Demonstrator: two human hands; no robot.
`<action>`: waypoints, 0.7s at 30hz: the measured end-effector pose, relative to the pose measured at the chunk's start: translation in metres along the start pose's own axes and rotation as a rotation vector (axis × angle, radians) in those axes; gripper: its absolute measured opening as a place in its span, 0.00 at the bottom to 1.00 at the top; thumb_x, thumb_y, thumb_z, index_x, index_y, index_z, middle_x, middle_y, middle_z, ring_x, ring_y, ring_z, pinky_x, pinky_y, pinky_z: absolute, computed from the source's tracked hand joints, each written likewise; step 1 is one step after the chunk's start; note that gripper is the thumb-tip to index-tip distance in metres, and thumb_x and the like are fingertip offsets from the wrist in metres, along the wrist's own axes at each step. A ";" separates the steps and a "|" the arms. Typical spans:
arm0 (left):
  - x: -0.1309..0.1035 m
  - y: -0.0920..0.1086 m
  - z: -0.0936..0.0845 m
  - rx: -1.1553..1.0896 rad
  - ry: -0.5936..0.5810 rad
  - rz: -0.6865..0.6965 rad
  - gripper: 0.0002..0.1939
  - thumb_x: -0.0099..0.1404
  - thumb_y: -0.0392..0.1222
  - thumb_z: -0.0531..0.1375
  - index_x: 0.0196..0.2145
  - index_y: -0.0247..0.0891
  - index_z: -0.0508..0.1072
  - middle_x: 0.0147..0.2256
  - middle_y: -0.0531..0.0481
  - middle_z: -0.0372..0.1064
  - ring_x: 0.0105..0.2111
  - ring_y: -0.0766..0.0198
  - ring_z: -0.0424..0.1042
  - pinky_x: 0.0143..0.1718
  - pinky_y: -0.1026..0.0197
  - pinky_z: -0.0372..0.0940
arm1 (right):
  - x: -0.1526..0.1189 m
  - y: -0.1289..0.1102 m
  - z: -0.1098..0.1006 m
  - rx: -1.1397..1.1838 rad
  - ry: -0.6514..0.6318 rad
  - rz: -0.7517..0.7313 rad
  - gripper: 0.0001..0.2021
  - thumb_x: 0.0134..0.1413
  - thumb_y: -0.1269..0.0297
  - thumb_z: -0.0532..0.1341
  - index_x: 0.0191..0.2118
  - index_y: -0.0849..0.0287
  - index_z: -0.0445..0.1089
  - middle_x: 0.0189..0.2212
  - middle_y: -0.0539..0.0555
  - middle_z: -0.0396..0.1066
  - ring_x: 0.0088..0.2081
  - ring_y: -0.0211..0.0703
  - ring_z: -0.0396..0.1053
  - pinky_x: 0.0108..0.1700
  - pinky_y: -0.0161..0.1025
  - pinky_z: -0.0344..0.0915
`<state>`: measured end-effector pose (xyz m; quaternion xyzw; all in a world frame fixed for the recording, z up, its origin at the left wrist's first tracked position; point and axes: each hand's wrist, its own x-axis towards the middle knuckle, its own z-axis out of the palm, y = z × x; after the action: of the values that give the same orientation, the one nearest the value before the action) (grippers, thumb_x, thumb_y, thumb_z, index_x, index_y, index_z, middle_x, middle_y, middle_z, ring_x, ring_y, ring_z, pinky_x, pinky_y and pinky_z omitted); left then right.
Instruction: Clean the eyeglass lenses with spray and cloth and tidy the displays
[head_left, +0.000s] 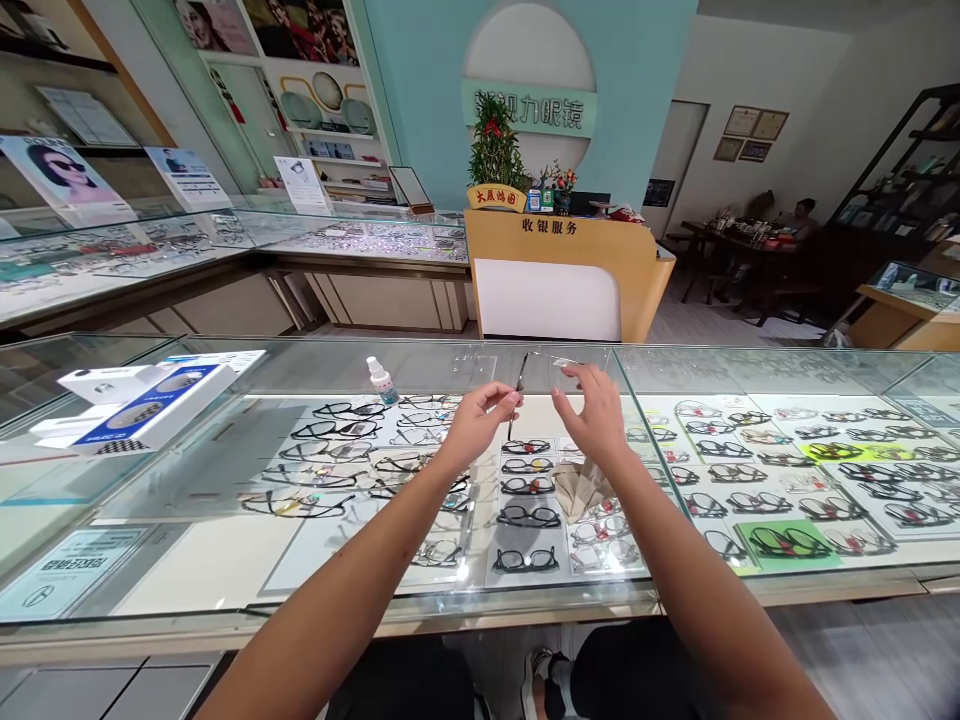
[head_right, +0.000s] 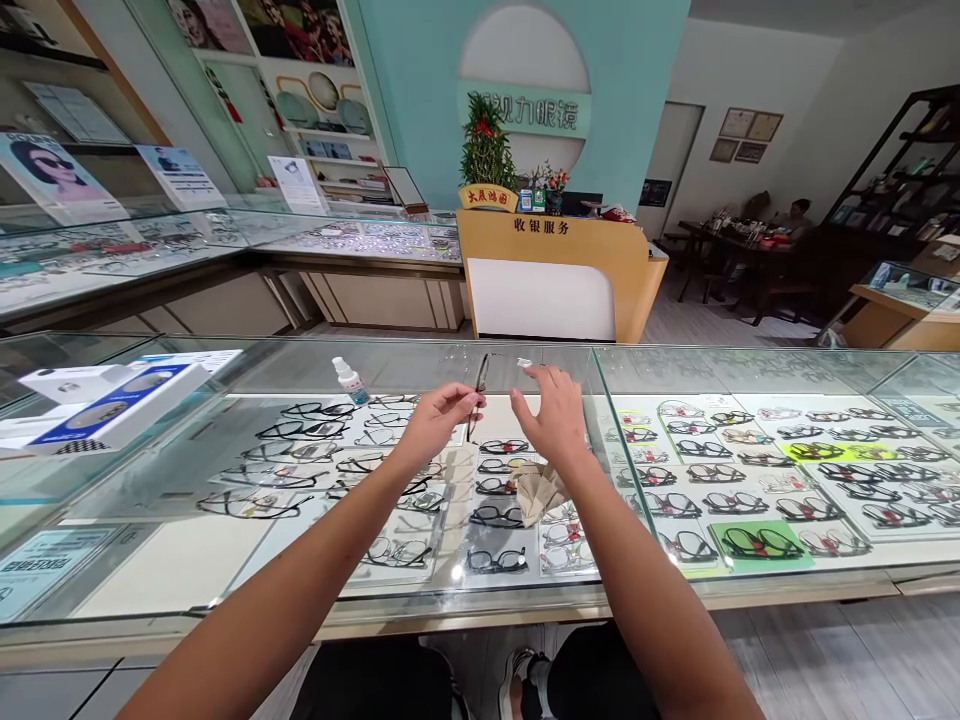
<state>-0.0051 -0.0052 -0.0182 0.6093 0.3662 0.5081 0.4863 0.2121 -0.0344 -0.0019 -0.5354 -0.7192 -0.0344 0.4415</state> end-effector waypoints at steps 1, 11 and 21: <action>-0.001 0.001 0.002 -0.042 0.021 -0.007 0.22 0.62 0.63 0.70 0.36 0.39 0.79 0.38 0.46 0.77 0.41 0.58 0.75 0.48 0.52 0.77 | -0.001 -0.002 0.000 0.025 -0.019 -0.001 0.16 0.71 0.54 0.59 0.56 0.56 0.72 0.53 0.60 0.77 0.48 0.55 0.73 0.53 0.51 0.62; -0.008 0.007 0.010 -0.151 0.066 0.006 0.20 0.56 0.57 0.76 0.34 0.39 0.80 0.52 0.43 0.75 0.50 0.54 0.76 0.54 0.50 0.73 | -0.012 -0.026 0.019 0.515 -0.198 0.087 0.15 0.68 0.49 0.64 0.50 0.52 0.78 0.49 0.56 0.80 0.47 0.49 0.76 0.51 0.47 0.70; -0.011 0.006 0.014 -0.263 -0.042 -0.078 0.18 0.58 0.57 0.74 0.35 0.41 0.83 0.56 0.42 0.75 0.53 0.51 0.76 0.58 0.45 0.72 | -0.018 -0.027 0.020 0.594 -0.133 0.095 0.13 0.66 0.51 0.65 0.46 0.51 0.81 0.44 0.56 0.82 0.47 0.52 0.77 0.53 0.50 0.72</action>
<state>0.0055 -0.0203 -0.0150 0.5360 0.3097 0.5195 0.5890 0.1793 -0.0484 -0.0147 -0.4170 -0.6994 0.2331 0.5316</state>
